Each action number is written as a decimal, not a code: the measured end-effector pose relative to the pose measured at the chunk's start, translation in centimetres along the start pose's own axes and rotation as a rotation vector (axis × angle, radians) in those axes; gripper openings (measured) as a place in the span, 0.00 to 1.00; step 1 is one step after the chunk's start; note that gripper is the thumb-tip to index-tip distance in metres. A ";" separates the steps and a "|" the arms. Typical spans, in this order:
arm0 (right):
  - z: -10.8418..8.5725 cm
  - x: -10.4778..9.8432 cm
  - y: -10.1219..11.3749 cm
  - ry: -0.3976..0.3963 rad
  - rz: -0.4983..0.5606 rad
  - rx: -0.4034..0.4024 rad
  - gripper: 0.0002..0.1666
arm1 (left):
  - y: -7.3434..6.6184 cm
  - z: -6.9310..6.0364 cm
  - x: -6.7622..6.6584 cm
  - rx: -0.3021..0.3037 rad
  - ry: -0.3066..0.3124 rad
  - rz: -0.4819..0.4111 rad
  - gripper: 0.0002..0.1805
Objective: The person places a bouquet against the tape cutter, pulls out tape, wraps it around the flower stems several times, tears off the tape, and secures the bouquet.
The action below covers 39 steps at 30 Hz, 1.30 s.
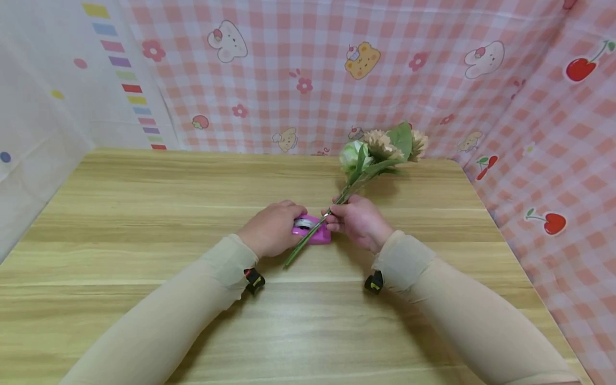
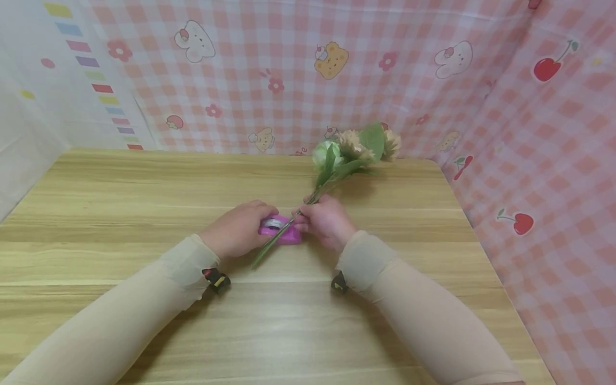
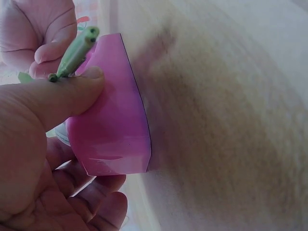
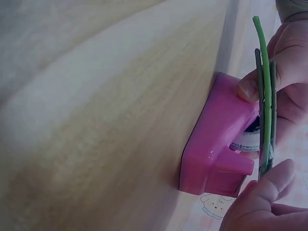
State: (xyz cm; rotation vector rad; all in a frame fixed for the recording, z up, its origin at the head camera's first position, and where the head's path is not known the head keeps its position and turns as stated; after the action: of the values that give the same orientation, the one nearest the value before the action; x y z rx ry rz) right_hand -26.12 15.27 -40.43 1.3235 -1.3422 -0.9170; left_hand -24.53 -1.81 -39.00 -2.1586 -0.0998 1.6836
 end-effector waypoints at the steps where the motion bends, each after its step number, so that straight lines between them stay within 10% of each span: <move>1: 0.0 0.1 0.0 0.003 -0.003 0.000 0.17 | 0.0 0.0 0.0 0.002 -0.002 -0.001 0.28; 39: 0.1 1.7 0.7 -0.002 -0.102 0.023 0.09 | 0.0 0.1 0.1 -0.023 0.015 -0.006 0.29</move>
State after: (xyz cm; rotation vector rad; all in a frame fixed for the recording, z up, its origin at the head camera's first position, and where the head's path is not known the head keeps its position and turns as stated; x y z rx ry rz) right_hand -26.19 13.62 -39.53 1.4196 -1.3003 -0.9749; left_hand -24.61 -1.79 -39.12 -2.1847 -0.1215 1.6710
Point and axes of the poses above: each hand's wrist, its own z-axis towards the middle knuckle, its own x-axis out of the palm, y = z × x, the point moved 6 cm from there along z, towards the middle knuckle, and after that the axes turned 15 degrees about -x, right-handed, at the moved point
